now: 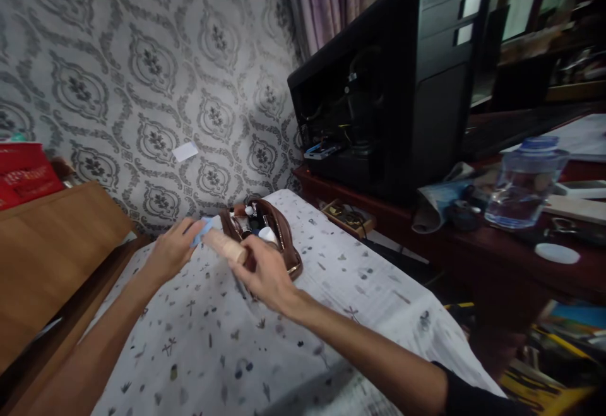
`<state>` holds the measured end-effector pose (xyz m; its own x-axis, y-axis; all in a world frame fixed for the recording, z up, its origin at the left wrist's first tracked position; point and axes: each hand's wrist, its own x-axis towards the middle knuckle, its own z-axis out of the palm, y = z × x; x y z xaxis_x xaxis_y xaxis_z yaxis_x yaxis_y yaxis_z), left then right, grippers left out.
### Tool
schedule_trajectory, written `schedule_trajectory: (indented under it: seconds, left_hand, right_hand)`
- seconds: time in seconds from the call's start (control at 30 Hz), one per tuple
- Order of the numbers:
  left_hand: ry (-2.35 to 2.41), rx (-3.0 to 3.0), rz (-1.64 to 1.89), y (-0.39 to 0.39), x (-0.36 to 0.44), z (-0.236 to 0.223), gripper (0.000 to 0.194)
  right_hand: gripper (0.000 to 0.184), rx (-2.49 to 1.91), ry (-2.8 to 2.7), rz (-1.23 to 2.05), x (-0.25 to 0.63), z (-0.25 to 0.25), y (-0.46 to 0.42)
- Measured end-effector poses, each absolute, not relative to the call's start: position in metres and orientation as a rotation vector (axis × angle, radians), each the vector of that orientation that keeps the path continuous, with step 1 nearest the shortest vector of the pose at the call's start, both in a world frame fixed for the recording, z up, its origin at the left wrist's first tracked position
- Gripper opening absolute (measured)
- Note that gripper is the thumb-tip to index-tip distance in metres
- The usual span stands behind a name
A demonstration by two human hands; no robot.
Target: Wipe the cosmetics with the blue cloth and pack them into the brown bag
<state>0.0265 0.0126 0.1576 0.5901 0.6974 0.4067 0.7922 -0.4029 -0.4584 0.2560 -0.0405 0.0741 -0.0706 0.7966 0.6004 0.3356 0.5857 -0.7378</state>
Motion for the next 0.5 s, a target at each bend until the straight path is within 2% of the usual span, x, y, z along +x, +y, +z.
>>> schedule_trajectory:
  seconds: [0.17,0.37,0.5]
  left_hand:
    - [-1.049,-2.358,-0.188,0.071,0.076,0.178,0.043]
    - [-1.0,-2.594,-0.215,0.123,0.092,0.167,0.034]
    - [-0.988,-2.637,-0.12,0.143,0.093,0.161,0.034]
  right_hand:
    - [0.02,-1.139,-1.644,0.326,0.286,0.095,-0.005]
    - [0.025,-1.413,-1.781,0.211,0.299,0.101,0.021]
    - [0.028,-1.547,-1.912,0.107,0.296,0.106,0.026]
